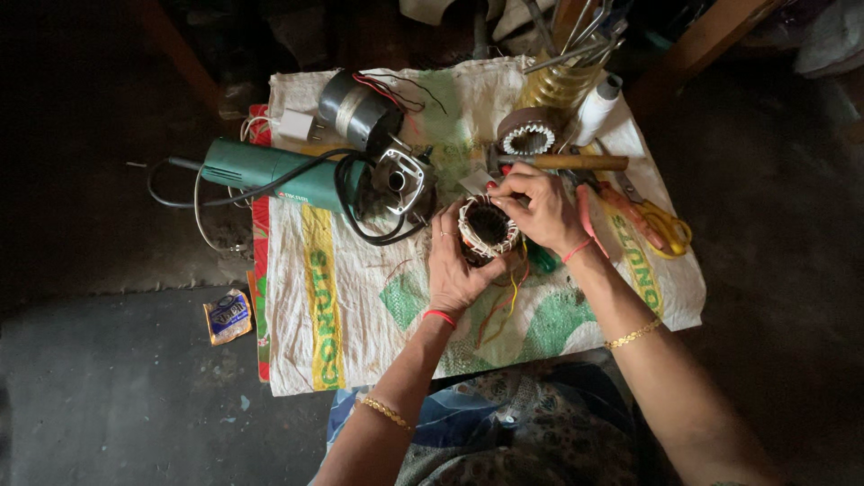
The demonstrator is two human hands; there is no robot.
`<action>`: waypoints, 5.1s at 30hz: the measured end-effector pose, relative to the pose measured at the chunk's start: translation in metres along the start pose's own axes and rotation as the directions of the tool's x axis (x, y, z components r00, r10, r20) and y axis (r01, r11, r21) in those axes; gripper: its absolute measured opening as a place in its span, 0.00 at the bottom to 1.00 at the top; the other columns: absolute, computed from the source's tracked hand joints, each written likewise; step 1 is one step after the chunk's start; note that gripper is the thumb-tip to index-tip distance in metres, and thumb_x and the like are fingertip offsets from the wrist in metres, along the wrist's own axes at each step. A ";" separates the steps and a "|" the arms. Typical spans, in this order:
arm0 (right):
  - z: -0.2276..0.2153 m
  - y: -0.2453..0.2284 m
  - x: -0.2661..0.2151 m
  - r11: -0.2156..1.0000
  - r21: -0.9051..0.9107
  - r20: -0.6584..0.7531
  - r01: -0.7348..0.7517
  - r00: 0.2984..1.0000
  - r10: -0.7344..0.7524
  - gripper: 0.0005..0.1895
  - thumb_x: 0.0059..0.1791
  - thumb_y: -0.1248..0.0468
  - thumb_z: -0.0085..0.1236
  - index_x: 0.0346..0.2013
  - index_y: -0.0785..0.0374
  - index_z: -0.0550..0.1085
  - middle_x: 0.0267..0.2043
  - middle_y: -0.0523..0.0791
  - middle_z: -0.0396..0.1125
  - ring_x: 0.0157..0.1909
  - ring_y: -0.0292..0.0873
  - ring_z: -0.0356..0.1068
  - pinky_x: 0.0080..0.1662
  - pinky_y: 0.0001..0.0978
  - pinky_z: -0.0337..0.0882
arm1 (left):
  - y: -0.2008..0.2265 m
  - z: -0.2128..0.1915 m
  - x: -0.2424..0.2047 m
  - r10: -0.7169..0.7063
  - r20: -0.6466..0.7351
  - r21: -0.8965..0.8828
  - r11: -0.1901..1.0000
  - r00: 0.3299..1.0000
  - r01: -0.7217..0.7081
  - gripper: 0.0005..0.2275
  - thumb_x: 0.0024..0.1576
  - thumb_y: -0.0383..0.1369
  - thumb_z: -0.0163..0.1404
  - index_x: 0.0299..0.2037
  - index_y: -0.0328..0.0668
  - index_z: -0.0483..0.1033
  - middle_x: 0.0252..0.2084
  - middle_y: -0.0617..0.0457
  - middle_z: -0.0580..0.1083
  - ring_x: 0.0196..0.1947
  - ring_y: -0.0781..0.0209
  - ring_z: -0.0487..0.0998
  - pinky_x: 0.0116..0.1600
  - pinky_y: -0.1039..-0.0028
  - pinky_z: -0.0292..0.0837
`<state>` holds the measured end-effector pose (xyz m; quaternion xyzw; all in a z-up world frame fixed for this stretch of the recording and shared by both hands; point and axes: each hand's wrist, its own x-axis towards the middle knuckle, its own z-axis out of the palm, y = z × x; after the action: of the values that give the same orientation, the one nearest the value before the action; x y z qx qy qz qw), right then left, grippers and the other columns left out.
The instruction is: The person uses pliers to pull and adjust wires on a motor stator while seated on the floor. They repeatedly reposition the stator and manipulate the wires with both hands and the pliers.
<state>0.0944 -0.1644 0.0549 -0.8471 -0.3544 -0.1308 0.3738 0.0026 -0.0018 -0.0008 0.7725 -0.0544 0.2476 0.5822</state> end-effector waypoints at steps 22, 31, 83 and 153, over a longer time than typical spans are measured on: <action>0.003 0.013 0.008 0.972 -0.199 0.141 0.123 0.985 -0.096 0.05 0.45 0.75 0.58 0.34 0.66 0.75 0.40 0.50 0.69 0.48 0.56 0.72 0.47 0.45 0.70 | -0.005 0.002 -0.003 0.026 -0.007 -0.018 1.000 1.000 -0.026 0.40 0.42 0.44 0.64 0.66 0.41 0.63 0.60 0.40 0.68 0.60 0.40 0.73 0.63 0.57 0.71; 0.001 0.021 -0.020 0.910 0.335 0.048 -0.244 0.969 0.243 0.15 0.48 0.68 0.63 0.50 0.64 0.79 0.47 0.41 0.76 0.46 0.33 0.75 0.48 0.25 0.76 | -0.008 0.006 -0.005 0.025 -0.017 0.009 1.000 1.000 -0.025 0.40 0.42 0.45 0.65 0.66 0.40 0.64 0.60 0.40 0.68 0.61 0.40 0.72 0.64 0.57 0.70; 0.039 0.060 -0.081 0.945 0.268 -0.368 -0.190 0.886 0.282 0.17 0.62 0.57 0.43 0.51 0.67 0.74 0.46 0.45 0.74 0.49 0.35 0.69 0.54 0.27 0.67 | -0.015 0.009 -0.016 0.120 -0.008 0.136 0.984 0.993 -0.118 0.18 0.64 0.41 0.52 0.61 0.42 0.73 0.74 0.32 0.57 0.73 0.33 0.63 0.75 0.55 0.62; -0.027 -0.023 -0.046 0.868 -0.359 0.436 0.344 0.884 -0.170 0.31 0.33 0.52 0.73 0.45 0.65 0.76 0.56 0.53 0.70 0.66 0.51 0.63 0.69 0.61 0.48 | -0.003 -0.057 0.054 0.433 0.754 0.233 0.527 0.494 -0.817 0.17 0.57 0.34 0.52 0.56 0.41 0.75 0.62 0.45 0.72 0.69 0.47 0.66 0.73 0.58 0.60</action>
<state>0.0461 -0.1961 0.0632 -0.8607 -0.4960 -0.0831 0.0799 0.0330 0.0631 0.0321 0.8591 -0.4566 0.1911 0.1304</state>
